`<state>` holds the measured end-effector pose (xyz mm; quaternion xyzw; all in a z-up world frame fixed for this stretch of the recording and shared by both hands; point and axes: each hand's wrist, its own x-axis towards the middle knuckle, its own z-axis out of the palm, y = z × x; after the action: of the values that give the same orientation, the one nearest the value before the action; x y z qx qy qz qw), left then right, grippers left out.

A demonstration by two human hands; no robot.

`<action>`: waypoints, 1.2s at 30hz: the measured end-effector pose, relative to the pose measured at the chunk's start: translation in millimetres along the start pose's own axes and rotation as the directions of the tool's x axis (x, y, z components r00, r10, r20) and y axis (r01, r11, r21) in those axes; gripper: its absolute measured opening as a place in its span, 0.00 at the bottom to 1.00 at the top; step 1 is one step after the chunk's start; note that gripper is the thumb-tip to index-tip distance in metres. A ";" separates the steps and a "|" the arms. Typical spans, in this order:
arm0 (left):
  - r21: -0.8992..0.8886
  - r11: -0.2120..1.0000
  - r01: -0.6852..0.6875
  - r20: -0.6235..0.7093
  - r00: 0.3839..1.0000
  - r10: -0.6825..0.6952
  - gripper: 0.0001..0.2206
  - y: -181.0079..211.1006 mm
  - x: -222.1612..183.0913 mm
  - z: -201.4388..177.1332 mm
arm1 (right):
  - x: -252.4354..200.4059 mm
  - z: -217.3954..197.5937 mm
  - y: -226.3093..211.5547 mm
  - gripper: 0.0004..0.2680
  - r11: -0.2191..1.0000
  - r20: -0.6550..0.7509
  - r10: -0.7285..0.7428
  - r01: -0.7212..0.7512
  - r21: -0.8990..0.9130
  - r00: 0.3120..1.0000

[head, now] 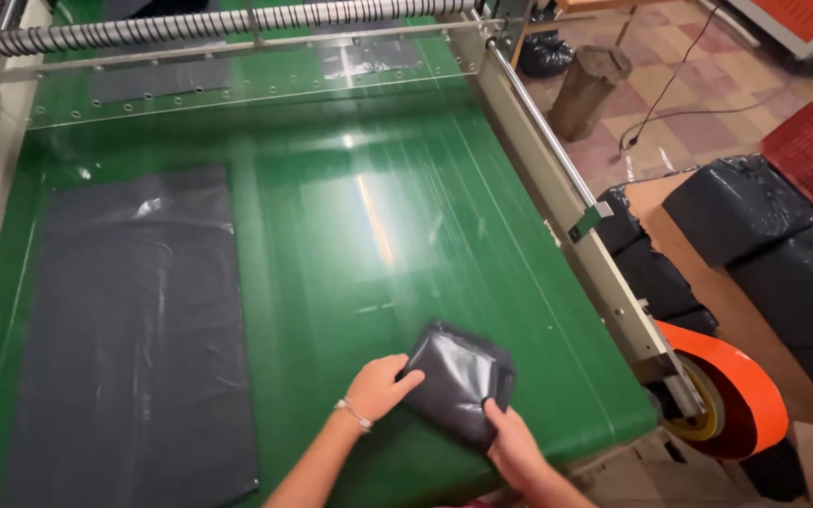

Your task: Folding black plastic bags and placing them into clear plastic packaging sleeves at a conveyor belt station.

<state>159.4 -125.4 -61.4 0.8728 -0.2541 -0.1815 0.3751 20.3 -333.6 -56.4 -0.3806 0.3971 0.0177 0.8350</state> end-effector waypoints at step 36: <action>0.473 0.754 0.456 -0.689 0.725 -0.007 0.37 -118.5 -264.1 -71.0 | -55.3 256.0 186.2 0.16 0.985 0.571 -0.004 0.103 -0.141 0.821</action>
<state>19.3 137.5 -70.3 0.9778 -0.0340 0.1769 0.1070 87.0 -20.1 -33.6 -0.4370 0.1165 0.1398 0.8809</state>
